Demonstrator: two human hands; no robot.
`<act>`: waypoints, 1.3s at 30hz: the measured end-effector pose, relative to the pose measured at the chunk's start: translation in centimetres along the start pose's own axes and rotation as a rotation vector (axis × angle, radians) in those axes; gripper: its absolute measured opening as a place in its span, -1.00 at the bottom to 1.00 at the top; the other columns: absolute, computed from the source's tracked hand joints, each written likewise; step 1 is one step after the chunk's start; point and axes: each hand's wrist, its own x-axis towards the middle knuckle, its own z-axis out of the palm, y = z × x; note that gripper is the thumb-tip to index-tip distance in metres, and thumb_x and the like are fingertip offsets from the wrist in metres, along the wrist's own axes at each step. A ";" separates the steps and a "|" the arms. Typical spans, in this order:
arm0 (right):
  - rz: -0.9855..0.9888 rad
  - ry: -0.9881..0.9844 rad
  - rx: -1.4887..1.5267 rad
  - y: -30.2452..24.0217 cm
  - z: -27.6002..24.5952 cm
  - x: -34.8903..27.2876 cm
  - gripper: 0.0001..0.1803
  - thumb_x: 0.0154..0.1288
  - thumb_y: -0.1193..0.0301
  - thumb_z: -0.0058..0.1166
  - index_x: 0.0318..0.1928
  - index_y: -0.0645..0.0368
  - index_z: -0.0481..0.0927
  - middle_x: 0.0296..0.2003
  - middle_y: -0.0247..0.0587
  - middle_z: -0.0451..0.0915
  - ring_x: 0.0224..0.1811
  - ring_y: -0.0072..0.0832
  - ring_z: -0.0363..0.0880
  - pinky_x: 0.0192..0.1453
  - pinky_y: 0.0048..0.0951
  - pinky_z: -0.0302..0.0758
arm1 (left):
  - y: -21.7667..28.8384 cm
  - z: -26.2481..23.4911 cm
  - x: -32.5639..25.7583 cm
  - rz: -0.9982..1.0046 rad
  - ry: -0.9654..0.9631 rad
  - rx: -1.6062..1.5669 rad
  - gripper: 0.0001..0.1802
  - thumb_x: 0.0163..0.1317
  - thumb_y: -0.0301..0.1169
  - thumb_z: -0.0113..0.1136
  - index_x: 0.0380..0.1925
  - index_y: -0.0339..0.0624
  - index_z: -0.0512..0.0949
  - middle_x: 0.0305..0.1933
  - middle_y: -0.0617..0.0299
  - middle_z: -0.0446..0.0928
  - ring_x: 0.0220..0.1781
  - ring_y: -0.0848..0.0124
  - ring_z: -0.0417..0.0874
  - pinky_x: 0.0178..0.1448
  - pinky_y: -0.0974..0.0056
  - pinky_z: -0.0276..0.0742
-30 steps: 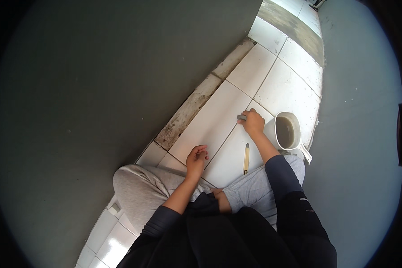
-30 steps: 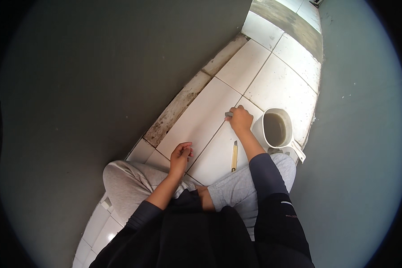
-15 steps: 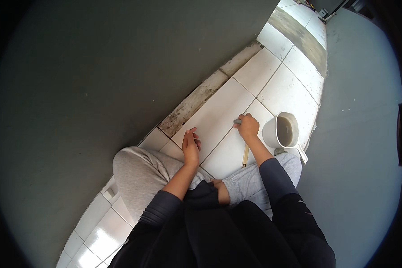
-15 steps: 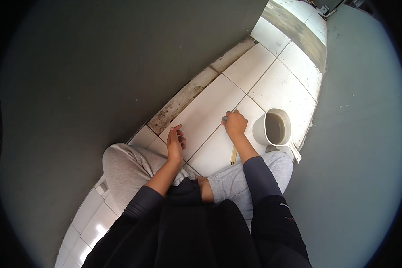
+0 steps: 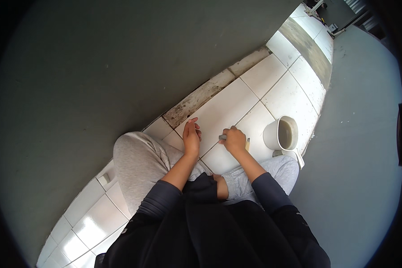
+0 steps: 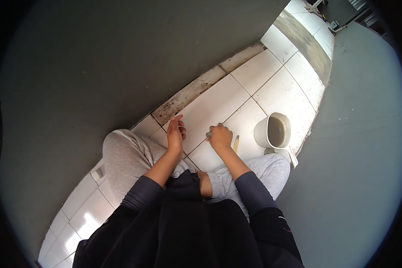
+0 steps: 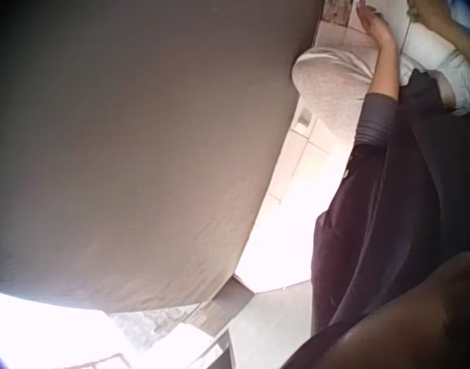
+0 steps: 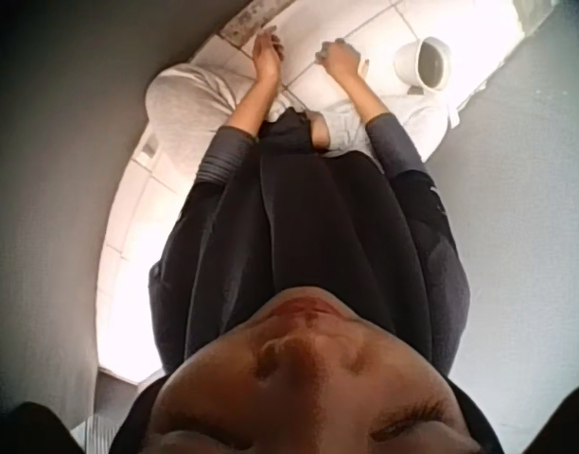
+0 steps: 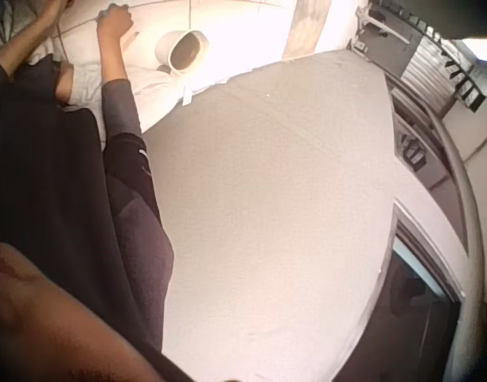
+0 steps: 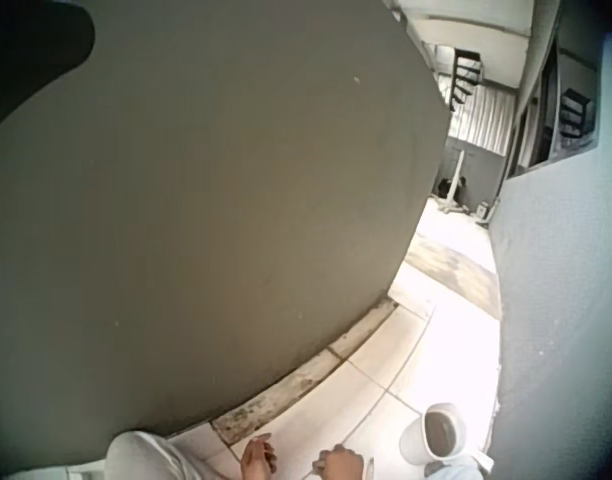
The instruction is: The person applies grout to tile joints using a cloth and a small wooden tool. They press the material into the gaps between the tiles and wipe away the excess with a cloth and water from a bucket.
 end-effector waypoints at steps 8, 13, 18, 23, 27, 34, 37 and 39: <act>0.037 0.059 0.089 2.3 -1.8 1.1 -0.65 -0.22 0.20 0.34 -0.36 0.04 0.61 -0.37 -0.21 0.51 -0.36 -0.26 0.55 -0.34 -0.22 0.47 | -0.3 0.3 -0.3 0.005 -0.011 0.031 -0.60 0.36 -0.11 -0.22 -0.10 -0.18 0.44 -0.45 0.42 0.27 -0.56 0.65 0.22 -0.55 0.51 0.08; -0.169 -0.005 -0.061 -3.2 0.6 -2.8 -0.67 -0.28 0.18 0.36 -0.43 0.00 0.62 -0.45 -0.22 0.48 -0.35 -0.29 0.56 -0.36 -0.27 0.47 | -0.7 0.4 0.2 0.045 -0.023 -0.003 -0.63 0.35 -0.14 -0.17 -0.15 -0.19 0.47 -0.49 0.38 0.30 -0.61 0.64 0.24 -0.56 0.51 0.15; -0.130 0.002 0.048 -0.4 -0.9 -1.1 -0.65 -0.25 0.17 0.34 -0.41 0.05 0.61 -0.43 -0.18 0.50 -0.41 -0.25 0.57 -0.37 -0.25 0.48 | -0.9 -0.1 -0.2 0.040 -0.035 0.049 -0.61 0.35 -0.11 -0.19 -0.11 -0.16 0.45 -0.46 0.42 0.28 -0.59 0.65 0.21 -0.56 0.52 0.08; -0.065 0.033 -0.066 -0.3 -0.4 -0.8 -0.65 -0.24 0.19 0.34 -0.40 0.08 0.61 -0.42 -0.16 0.51 -0.42 -0.26 0.56 -0.36 -0.27 0.49 | -1.4 0.6 0.3 0.047 -0.053 0.028 -0.62 0.35 -0.11 -0.18 -0.14 -0.15 0.47 -0.47 0.42 0.28 -0.59 0.66 0.21 -0.57 0.52 0.08; -0.264 -0.020 -0.087 -5.2 0.9 -4.4 -0.65 -0.25 0.17 0.34 -0.42 0.07 0.61 -0.42 -0.15 0.51 -0.35 -0.25 0.57 -0.29 -0.27 0.49 | -1.3 -0.2 0.5 0.054 -0.056 0.050 -0.62 0.35 -0.11 -0.18 -0.15 -0.15 0.47 -0.48 0.42 0.28 -0.59 0.66 0.21 -0.57 0.52 0.08; -0.004 -0.048 0.013 0.2 -1.4 -0.1 -0.64 -0.23 0.15 0.33 -0.39 0.03 0.61 -0.37 -0.19 0.52 -0.34 -0.27 0.57 -0.32 -0.22 0.45 | -0.4 0.6 -0.4 -0.012 -0.083 0.037 -0.63 0.35 -0.12 -0.18 -0.15 -0.16 0.48 -0.47 0.43 0.28 -0.58 0.66 0.21 -0.56 0.52 0.08; -0.053 -0.014 -0.103 -1.5 -0.5 -0.8 -0.66 -0.23 0.16 0.33 -0.42 0.05 0.61 -0.41 -0.17 0.52 -0.33 -0.26 0.57 -0.33 -0.23 0.46 | -0.5 0.6 -0.4 -0.044 -0.112 0.061 -0.63 0.35 -0.13 -0.19 -0.15 -0.16 0.47 -0.47 0.44 0.28 -0.56 0.66 0.22 -0.55 0.53 0.08; -0.178 -0.075 -0.101 -3.8 0.0 -2.8 -0.66 -0.22 0.17 0.32 -0.40 0.05 0.60 -0.41 -0.17 0.51 -0.35 -0.26 0.57 -0.32 -0.23 0.46 | -0.4 0.5 -0.4 -0.060 -0.117 0.078 -0.63 0.35 -0.13 -0.19 -0.15 -0.16 0.47 -0.47 0.44 0.28 -0.55 0.66 0.22 -0.54 0.53 0.08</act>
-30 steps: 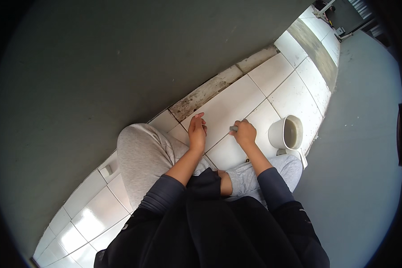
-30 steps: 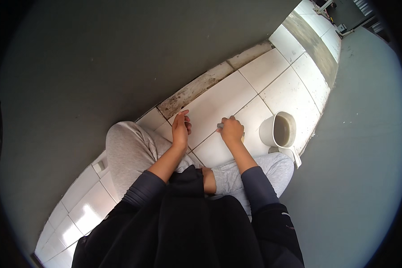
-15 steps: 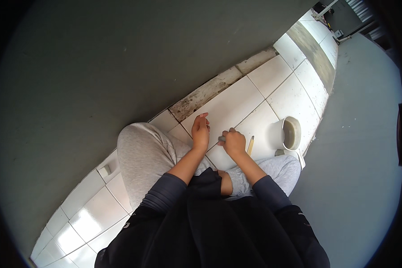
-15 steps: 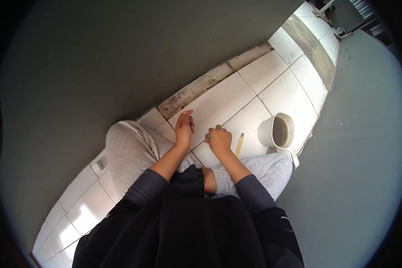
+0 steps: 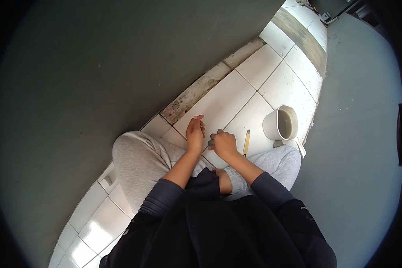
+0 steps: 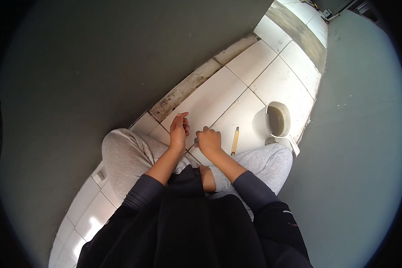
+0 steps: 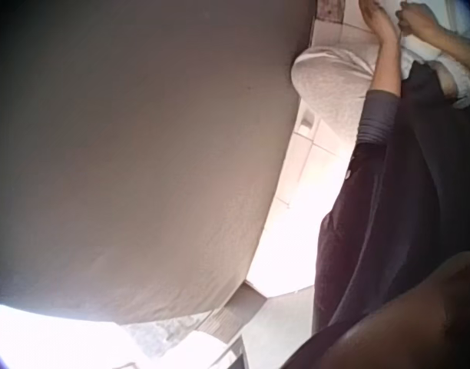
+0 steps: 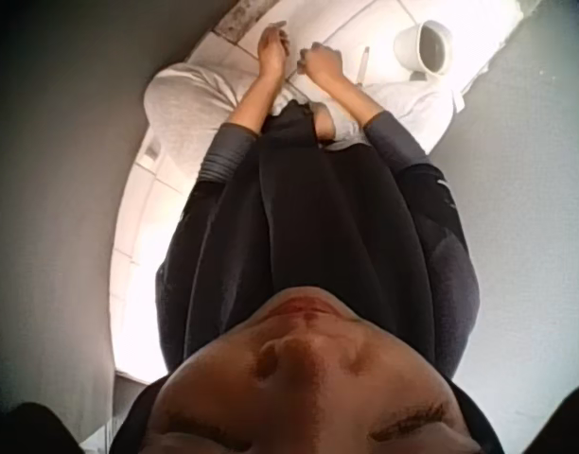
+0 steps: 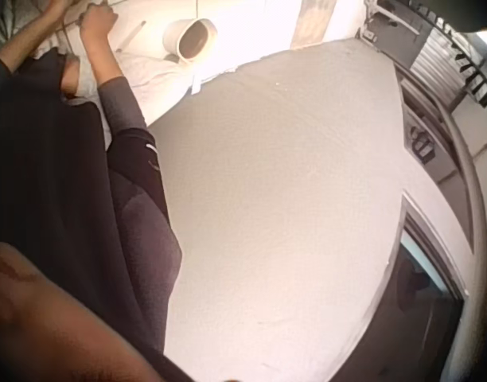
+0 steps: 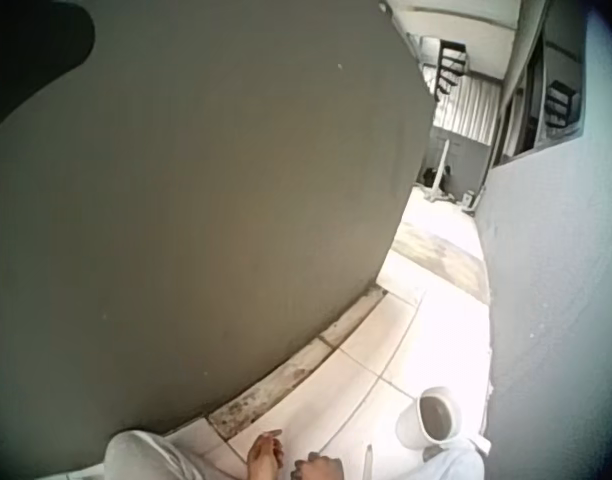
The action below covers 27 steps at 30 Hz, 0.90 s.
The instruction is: The person applies grout to tile joints using a cloth and a small wooden tool. They press the material into the gaps between the tiles and wipe away the excess with a cloth and water from a bucket.
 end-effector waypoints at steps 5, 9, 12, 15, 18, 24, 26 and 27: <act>0.059 -0.028 0.080 1.2 -0.6 0.3 -0.68 -0.19 0.17 0.30 -0.37 -0.01 0.62 -0.37 -0.23 0.50 -0.30 -0.31 0.57 -0.32 -0.24 0.43 | 0.2 0.2 -0.4 -0.038 -0.011 0.005 -0.61 0.34 -0.12 -0.17 -0.14 -0.20 0.46 -0.50 0.44 0.30 -0.59 0.68 0.23 -0.56 0.54 0.08; 0.185 0.073 0.077 6.4 -1.4 3.0 -0.67 -0.25 0.21 0.34 -0.39 0.01 0.60 -0.40 -0.21 0.51 -0.34 -0.26 0.57 -0.32 -0.26 0.48 | 0.5 0.4 -0.6 -0.068 -0.007 0.013 -0.60 0.35 -0.12 -0.18 -0.13 -0.20 0.45 -0.50 0.45 0.30 -0.57 0.68 0.23 -0.55 0.54 0.07; 0.261 0.116 0.068 10.0 -1.9 5.2 -0.67 -0.27 0.23 0.36 -0.40 0.02 0.60 -0.39 -0.24 0.52 -0.33 -0.27 0.57 -0.32 -0.27 0.49 | 0.5 0.4 -0.7 -0.073 -0.007 0.051 -0.61 0.35 -0.12 -0.19 -0.13 -0.20 0.45 -0.50 0.46 0.31 -0.57 0.68 0.23 -0.54 0.54 0.06; 0.357 0.128 0.081 13.1 -2.5 7.3 -0.66 -0.29 0.29 0.38 -0.37 0.01 0.62 -0.33 -0.27 0.56 -0.30 -0.29 0.57 -0.30 -0.29 0.50 | 0.4 0.2 -0.7 -0.107 -0.039 0.098 -0.59 0.36 -0.10 -0.24 -0.08 -0.15 0.44 -0.46 0.48 0.31 -0.53 0.68 0.24 -0.45 0.53 0.12; 0.435 0.163 0.103 16.0 -2.9 9.5 -0.65 -0.34 0.32 0.40 -0.40 0.02 0.63 -0.35 -0.25 0.58 -0.29 -0.28 0.57 -0.29 -0.31 0.50 | 0.4 0.6 -0.8 -0.103 -0.018 0.079 -0.60 0.35 -0.12 -0.21 -0.12 -0.19 0.45 -0.50 0.48 0.32 -0.56 0.68 0.23 -0.51 0.55 0.09; 0.517 0.095 0.025 20.5 -4.6 13.2 -0.70 -0.24 0.35 0.40 -0.38 0.05 0.64 -0.35 -0.19 0.62 -0.24 -0.26 0.60 -0.24 -0.34 0.55 | 0.5 0.8 -0.7 -0.114 -0.012 0.112 -0.60 0.36 -0.12 -0.23 -0.11 -0.18 0.46 -0.48 0.47 0.32 -0.54 0.67 0.24 -0.48 0.55 0.10; 0.530 0.086 0.022 21.6 -5.0 14.2 -0.68 -0.25 0.36 0.41 -0.38 0.09 0.64 -0.33 -0.18 0.62 -0.23 -0.25 0.60 -0.22 -0.35 0.55 | 0.3 0.6 -0.6 -0.099 -0.010 0.128 -0.59 0.36 -0.12 -0.23 -0.11 -0.19 0.46 -0.48 0.47 0.32 -0.54 0.67 0.24 -0.49 0.55 0.10; 0.554 0.102 0.019 22.3 -5.2 14.5 -0.68 -0.25 0.36 0.41 -0.38 0.10 0.63 -0.33 -0.18 0.62 -0.24 -0.25 0.61 -0.22 -0.35 0.56 | 0.3 0.7 -0.5 -0.098 -0.010 0.130 -0.59 0.36 -0.12 -0.23 -0.11 -0.19 0.46 -0.48 0.47 0.32 -0.54 0.67 0.24 -0.49 0.55 0.10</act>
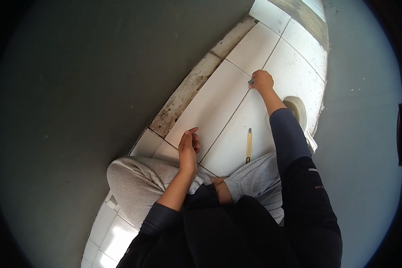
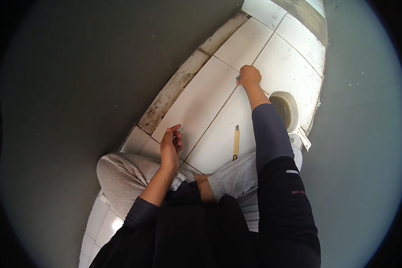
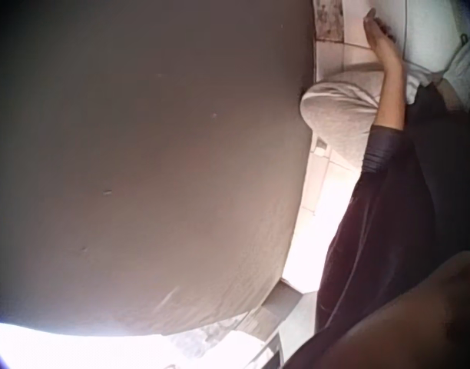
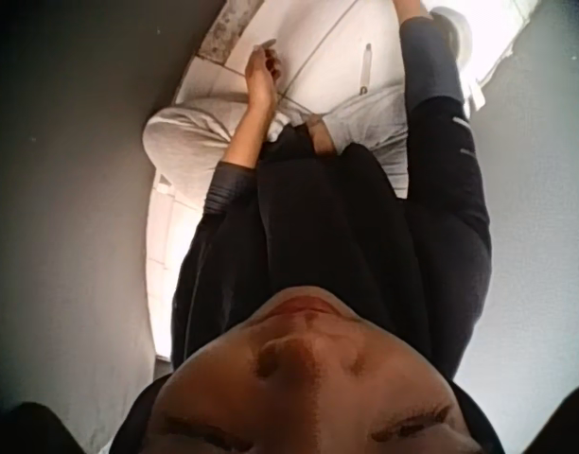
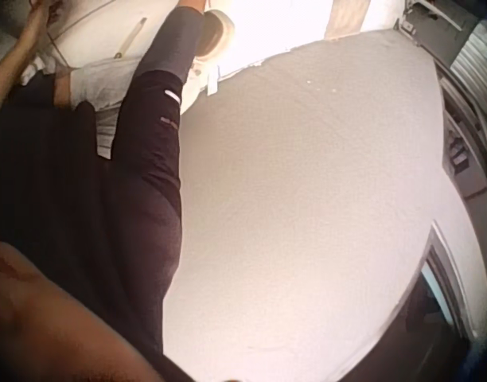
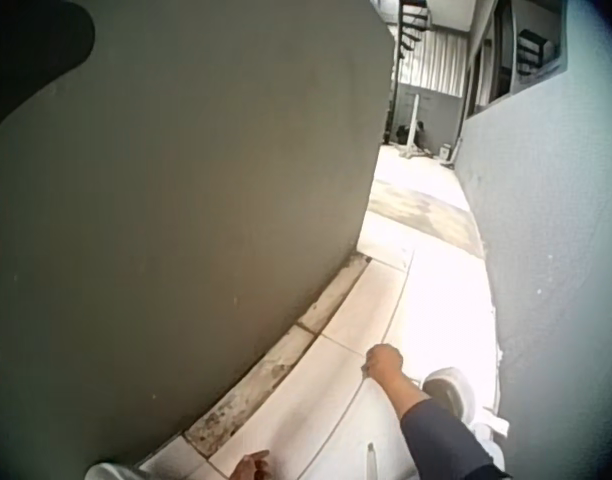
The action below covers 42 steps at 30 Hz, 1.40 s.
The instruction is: The person applies grout to tile joints using a cloth and a small wooden tool. They press the material into the gaps between the tiles and wipe away the excess with a cloth and water from a bucket.
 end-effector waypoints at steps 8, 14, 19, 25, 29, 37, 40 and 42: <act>-0.003 0.033 -0.075 1.5 1.3 1.8 -0.67 -0.30 0.35 0.41 -0.38 0.04 0.64 -0.35 -0.22 0.62 -0.26 -0.30 0.59 -0.24 -0.36 0.53 | -0.4 0.2 0.5 0.037 -0.016 -0.002 -0.59 0.36 -0.12 -0.21 -0.12 -0.20 0.46 -0.50 0.46 0.31 -0.55 0.67 0.23 -0.51 0.54 0.08; -0.099 0.089 -0.007 -0.4 2.3 -3.5 -0.62 -0.36 0.32 0.42 -0.36 -0.02 0.66 -0.36 -0.28 0.61 -0.27 -0.32 0.58 -0.22 -0.34 0.50 | -0.4 0.2 0.6 0.071 -0.016 -0.011 -0.60 0.35 -0.12 -0.20 -0.14 -0.21 0.46 -0.52 0.46 0.31 -0.57 0.67 0.22 -0.51 0.55 0.08; -0.213 0.037 -0.032 -3.9 2.7 -9.4 -0.66 -0.34 0.29 0.41 -0.41 -0.01 0.65 -0.40 -0.28 0.60 -0.31 -0.34 0.57 -0.27 -0.35 0.50 | -0.2 -0.2 0.5 0.100 0.010 -0.013 -0.61 0.35 -0.12 -0.18 -0.17 -0.18 0.48 -0.53 0.47 0.30 -0.57 0.67 0.22 -0.51 0.55 0.09; -0.345 0.069 0.010 -7.1 4.5 -16.8 -0.72 -0.34 0.29 0.36 -0.49 0.03 0.62 -0.48 -0.26 0.57 -0.42 -0.33 0.58 -0.35 -0.37 0.51 | -0.4 -0.5 0.3 0.107 0.004 -0.008 -0.60 0.34 -0.10 -0.21 -0.14 -0.15 0.48 -0.51 0.47 0.31 -0.55 0.66 0.25 -0.49 0.52 0.13; -0.391 0.072 -0.015 -10.0 5.1 -21.3 -0.73 -0.34 0.29 0.36 -0.55 0.08 0.61 -0.50 -0.22 0.57 -0.43 -0.31 0.59 -0.38 -0.36 0.52 | -0.3 -0.8 0.0 0.132 0.022 -0.058 -0.60 0.34 -0.11 -0.20 -0.14 -0.18 0.47 -0.51 0.46 0.31 -0.55 0.65 0.25 -0.53 0.51 0.11; -0.432 -0.272 0.537 -9.0 3.0 -24.2 -0.63 -0.19 0.16 0.37 -0.44 0.16 0.62 -0.50 -0.20 0.60 -0.40 -0.30 0.61 -0.31 -0.39 0.54 | 0.4 -3.1 -1.4 0.154 0.093 -0.205 -0.61 0.32 -0.11 -0.16 -0.14 -0.18 0.46 -0.50 0.43 0.31 -0.55 0.63 0.27 -0.54 0.50 0.12; -0.150 -0.587 0.997 -5.9 1.0 -23.2 -0.60 0.01 0.10 0.26 -0.25 0.12 0.58 -0.40 -0.28 0.58 -0.32 -0.37 0.59 -0.26 -0.41 0.51 | 0.1 -2.9 -1.9 0.112 -0.087 -0.186 -0.58 0.33 -0.08 -0.18 -0.08 -0.17 0.43 -0.46 0.42 0.32 -0.50 0.62 0.29 -0.47 0.49 0.18; -0.057 -0.827 1.602 -4.6 -1.6 -24.0 -0.62 0.23 0.13 0.05 -0.05 0.08 0.45 -0.24 -0.29 0.54 -0.24 -0.40 0.55 -0.25 -0.38 0.48 | 0.1 -3.0 -2.3 0.143 -0.170 -0.098 -0.57 0.33 -0.06 -0.19 -0.06 -0.15 0.42 -0.41 0.41 0.34 -0.45 0.62 0.33 -0.43 0.49 0.21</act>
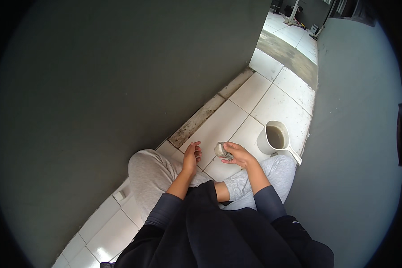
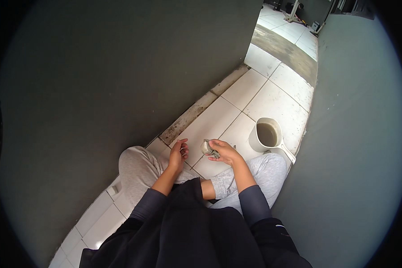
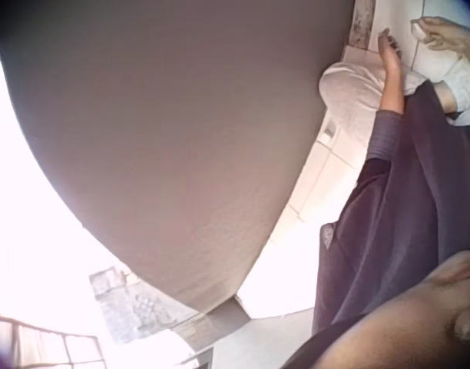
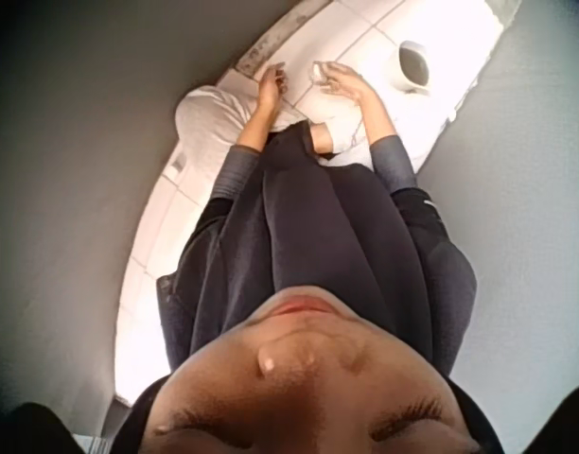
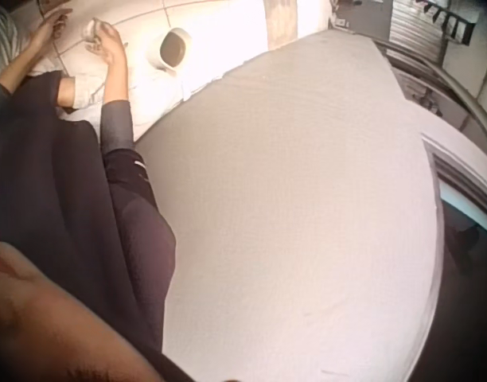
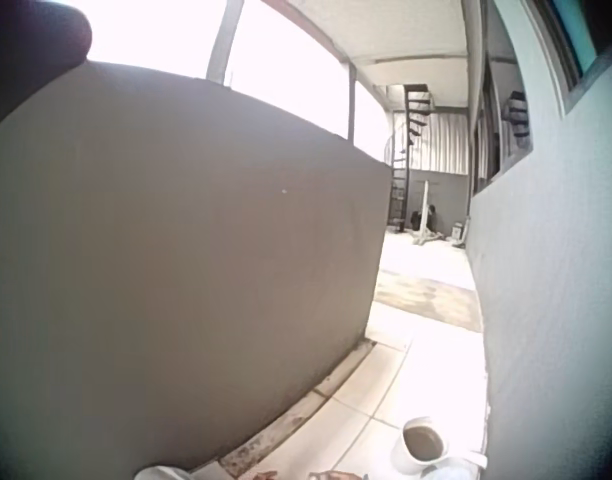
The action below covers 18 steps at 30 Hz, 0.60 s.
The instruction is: The person applies grout to tile joints using a cloth and a small wooden tool. They press the material into the gaps between the tiles and wipe away the excess with a cloth and water from a bucket.
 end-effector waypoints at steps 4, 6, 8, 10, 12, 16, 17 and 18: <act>-0.155 -0.116 0.259 -0.6 -0.9 -2.3 -0.66 0.35 0.20 -0.14 0.05 0.03 0.34 -0.10 -0.23 0.48 -0.18 -0.37 0.53 -0.25 -0.34 0.47 | 0.2 1.7 -1.4 0.137 -0.332 0.361 -0.57 0.27 -0.12 -0.03 0.04 -0.14 0.37 -0.17 0.32 0.41 -0.18 0.55 0.42 -0.27 0.46 0.29; -0.296 -0.183 0.539 0.3 -1.3 -3.4 -0.67 0.37 0.20 -0.18 0.04 0.06 0.34 -0.10 -0.19 0.48 -0.14 -0.32 0.51 -0.24 -0.33 0.47 | -0.6 4.1 -2.8 0.243 -0.406 0.419 -0.53 0.21 -0.20 0.07 0.08 -0.14 0.33 -0.08 0.27 0.38 -0.06 0.50 0.39 -0.19 0.43 0.32; -0.366 -0.202 0.597 1.2 -1.3 -3.5 -0.67 0.37 0.21 -0.19 0.04 0.07 0.34 -0.10 -0.19 0.48 -0.13 -0.32 0.51 -0.22 -0.30 0.47 | -0.7 6.6 -3.9 0.339 -0.476 0.486 -0.46 0.15 -0.28 0.18 0.12 -0.15 0.29 0.02 0.23 0.35 0.05 0.46 0.37 -0.12 0.40 0.35; -0.399 -0.249 0.716 1.9 -0.9 -3.8 -0.67 0.38 0.24 -0.23 0.06 0.12 0.33 -0.10 -0.17 0.48 -0.10 -0.32 0.49 -0.12 -0.26 0.47 | -0.7 8.7 -4.8 0.394 -0.472 0.469 -0.34 0.02 -0.41 0.29 0.15 -0.16 0.25 0.09 0.19 0.28 0.17 0.41 0.28 0.05 0.35 0.34; -0.391 -0.285 0.768 2.2 0.5 -3.9 -0.67 0.38 0.25 -0.24 0.06 0.11 0.33 -0.11 -0.18 0.48 -0.10 -0.34 0.48 -0.08 -0.25 0.45 | -1.1 8.8 -4.1 0.377 -0.480 0.450 -0.34 0.02 -0.42 0.29 0.15 -0.17 0.25 0.09 0.19 0.29 0.17 0.42 0.28 0.09 0.34 0.32; -0.302 -0.176 0.785 3.4 0.3 -3.9 -0.65 0.38 0.21 -0.24 0.12 0.00 0.32 -0.03 -0.32 0.43 -0.02 -0.45 0.41 0.04 -0.30 0.39 | -1.0 10.5 -4.2 0.292 -0.505 0.329 -0.38 0.03 -0.49 0.26 0.13 -0.21 0.27 0.04 0.21 0.37 0.08 0.44 0.38 0.12 0.35 0.32; -0.281 -0.084 0.731 3.1 1.0 -4.0 -0.63 0.38 0.23 -0.25 0.15 -0.02 0.29 -0.02 -0.36 0.40 -0.02 -0.49 0.39 0.03 -0.32 0.38 | -0.6 10.3 -4.2 0.272 -0.475 0.316 -0.39 0.03 -0.50 0.25 0.12 -0.23 0.28 0.01 0.22 0.40 0.04 0.44 0.41 0.11 0.37 0.33; -0.242 0.012 0.607 2.5 1.0 -4.5 -0.66 0.38 0.25 -0.24 0.10 0.03 0.32 -0.03 -0.34 0.42 -0.02 -0.51 0.40 0.02 -0.34 0.39 | -0.6 10.3 -4.1 0.274 -0.468 0.323 -0.47 0.06 -0.51 0.23 0.07 -0.26 0.32 -0.02 0.21 0.44 -0.02 0.45 0.46 0.06 0.37 0.37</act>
